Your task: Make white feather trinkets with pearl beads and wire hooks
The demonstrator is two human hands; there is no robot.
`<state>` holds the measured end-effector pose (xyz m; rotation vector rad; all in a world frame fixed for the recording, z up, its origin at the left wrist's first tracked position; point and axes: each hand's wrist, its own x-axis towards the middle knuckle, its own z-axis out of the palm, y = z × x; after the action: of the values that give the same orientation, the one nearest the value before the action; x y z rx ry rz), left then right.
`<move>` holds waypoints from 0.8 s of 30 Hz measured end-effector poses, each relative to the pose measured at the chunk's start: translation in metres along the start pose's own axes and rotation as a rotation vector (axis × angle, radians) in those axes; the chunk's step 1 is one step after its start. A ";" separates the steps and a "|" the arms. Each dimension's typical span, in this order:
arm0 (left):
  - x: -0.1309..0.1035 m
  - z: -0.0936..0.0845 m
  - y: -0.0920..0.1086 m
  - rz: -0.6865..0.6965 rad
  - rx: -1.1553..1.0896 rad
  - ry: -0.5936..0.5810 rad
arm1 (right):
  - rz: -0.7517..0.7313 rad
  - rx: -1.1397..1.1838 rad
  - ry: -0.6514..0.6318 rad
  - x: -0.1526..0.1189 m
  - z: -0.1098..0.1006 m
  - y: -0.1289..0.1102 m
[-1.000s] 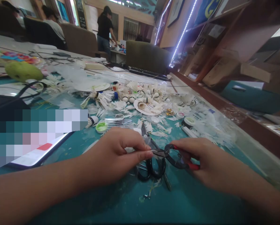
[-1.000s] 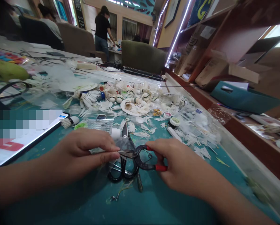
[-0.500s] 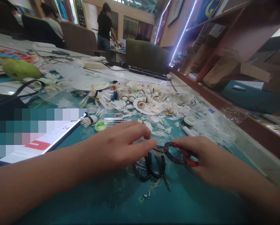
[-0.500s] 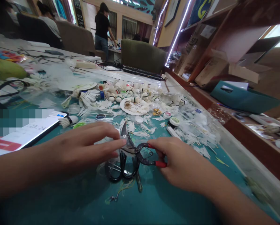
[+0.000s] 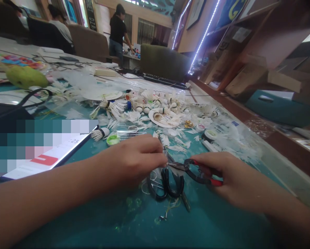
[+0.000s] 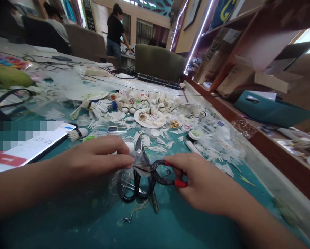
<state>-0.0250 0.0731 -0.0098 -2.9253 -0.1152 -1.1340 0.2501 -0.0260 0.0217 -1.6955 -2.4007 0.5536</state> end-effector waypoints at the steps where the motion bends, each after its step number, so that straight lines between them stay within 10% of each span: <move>1: -0.001 0.001 0.000 -0.006 -0.014 0.019 | -0.002 0.005 0.007 0.000 -0.001 0.000; 12: -0.001 0.002 0.009 -0.113 -0.147 0.191 | -0.175 -0.159 0.451 0.013 0.011 0.015; 24: 0.007 -0.004 0.028 -0.274 -0.411 0.215 | -0.354 -0.228 0.588 0.016 0.030 0.007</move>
<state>-0.0205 0.0455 -0.0014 -3.1758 -0.3263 -1.6898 0.2404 -0.0151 -0.0101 -1.2168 -2.2793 -0.2481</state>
